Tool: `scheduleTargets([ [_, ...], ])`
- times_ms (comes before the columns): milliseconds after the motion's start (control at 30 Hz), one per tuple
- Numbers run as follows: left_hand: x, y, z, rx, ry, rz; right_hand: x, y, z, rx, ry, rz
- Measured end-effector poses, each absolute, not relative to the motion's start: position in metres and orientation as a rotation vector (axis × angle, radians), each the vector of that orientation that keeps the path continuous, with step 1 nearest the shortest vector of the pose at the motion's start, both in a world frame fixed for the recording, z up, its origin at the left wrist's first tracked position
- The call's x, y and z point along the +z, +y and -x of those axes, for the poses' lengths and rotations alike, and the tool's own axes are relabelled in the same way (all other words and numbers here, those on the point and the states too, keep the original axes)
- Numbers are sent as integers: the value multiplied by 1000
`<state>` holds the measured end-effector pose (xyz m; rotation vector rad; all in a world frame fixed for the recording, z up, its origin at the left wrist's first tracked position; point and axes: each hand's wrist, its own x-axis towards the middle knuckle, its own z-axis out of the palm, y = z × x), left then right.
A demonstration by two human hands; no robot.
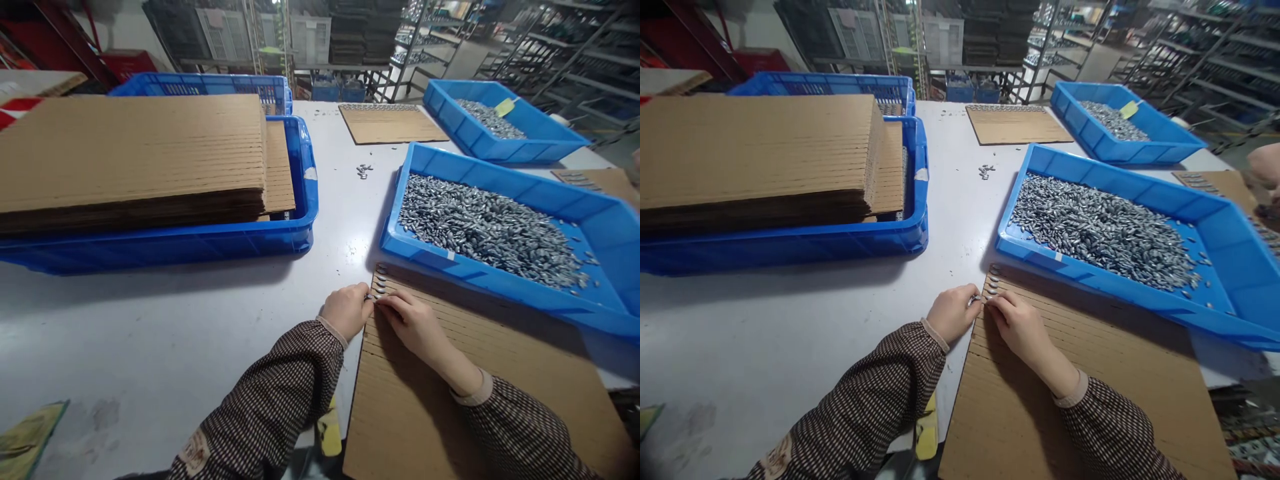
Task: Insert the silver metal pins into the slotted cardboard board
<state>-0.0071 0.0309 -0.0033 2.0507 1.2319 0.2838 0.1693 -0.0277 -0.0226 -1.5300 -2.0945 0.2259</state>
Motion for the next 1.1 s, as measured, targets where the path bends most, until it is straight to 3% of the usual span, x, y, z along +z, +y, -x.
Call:
scheduleTargets([
  [300,-8,44,18,555,1122,-1596,-32,-26,-166,183,-2034,1543],
  [633,3,4,32,445,879,-851,-5,-40,-151,408,-1902,1451],
  [733,7,-5,34,424,870,-755,3,-47,-138,487,-1934,1356],
  [933,6,-16,34,469,894,-652,5,-52,-128,320,-2125,1334],
  [1100,4,-17,35,434,864,-689,8,-63,-141,359,-1905,1444],
])
